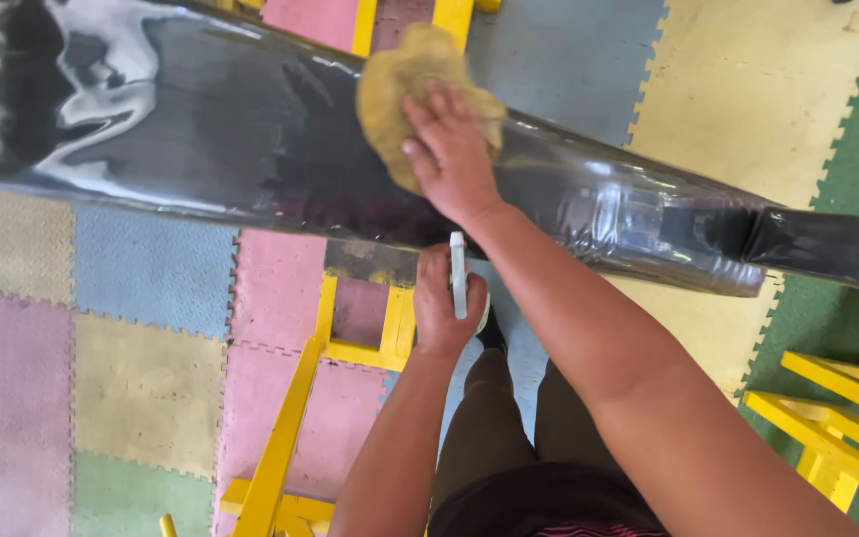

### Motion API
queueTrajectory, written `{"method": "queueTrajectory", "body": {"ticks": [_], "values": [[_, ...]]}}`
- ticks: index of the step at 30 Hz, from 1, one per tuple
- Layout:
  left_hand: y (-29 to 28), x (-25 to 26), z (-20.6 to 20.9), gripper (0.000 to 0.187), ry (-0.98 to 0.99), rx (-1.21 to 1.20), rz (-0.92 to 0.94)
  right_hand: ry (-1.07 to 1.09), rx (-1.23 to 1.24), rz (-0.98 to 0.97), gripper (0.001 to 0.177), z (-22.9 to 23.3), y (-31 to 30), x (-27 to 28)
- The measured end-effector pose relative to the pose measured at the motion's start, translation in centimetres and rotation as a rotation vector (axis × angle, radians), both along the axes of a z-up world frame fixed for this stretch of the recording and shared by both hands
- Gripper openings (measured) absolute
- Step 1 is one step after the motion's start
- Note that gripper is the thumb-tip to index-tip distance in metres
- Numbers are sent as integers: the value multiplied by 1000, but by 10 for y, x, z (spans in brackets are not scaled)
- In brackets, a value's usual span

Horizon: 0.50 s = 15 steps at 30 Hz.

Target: Clean and sanitize gym weight training machines using a spray bottle and a cloth.

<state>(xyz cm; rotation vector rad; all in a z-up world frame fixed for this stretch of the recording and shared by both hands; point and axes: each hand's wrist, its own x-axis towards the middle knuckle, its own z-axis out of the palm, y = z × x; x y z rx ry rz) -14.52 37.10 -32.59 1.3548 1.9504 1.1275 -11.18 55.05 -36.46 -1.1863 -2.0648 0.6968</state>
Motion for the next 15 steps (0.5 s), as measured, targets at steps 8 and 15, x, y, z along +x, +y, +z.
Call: {"method": "queueTrajectory", "body": {"ticks": [8,15], "values": [[-2,19,-8,39,-12,-21,-57,-143,-117,-74,36,-215,34,197],[-18,16,-23,41,-18,21,-49,-250,-515,-421,40,-189,-49,295]]}}
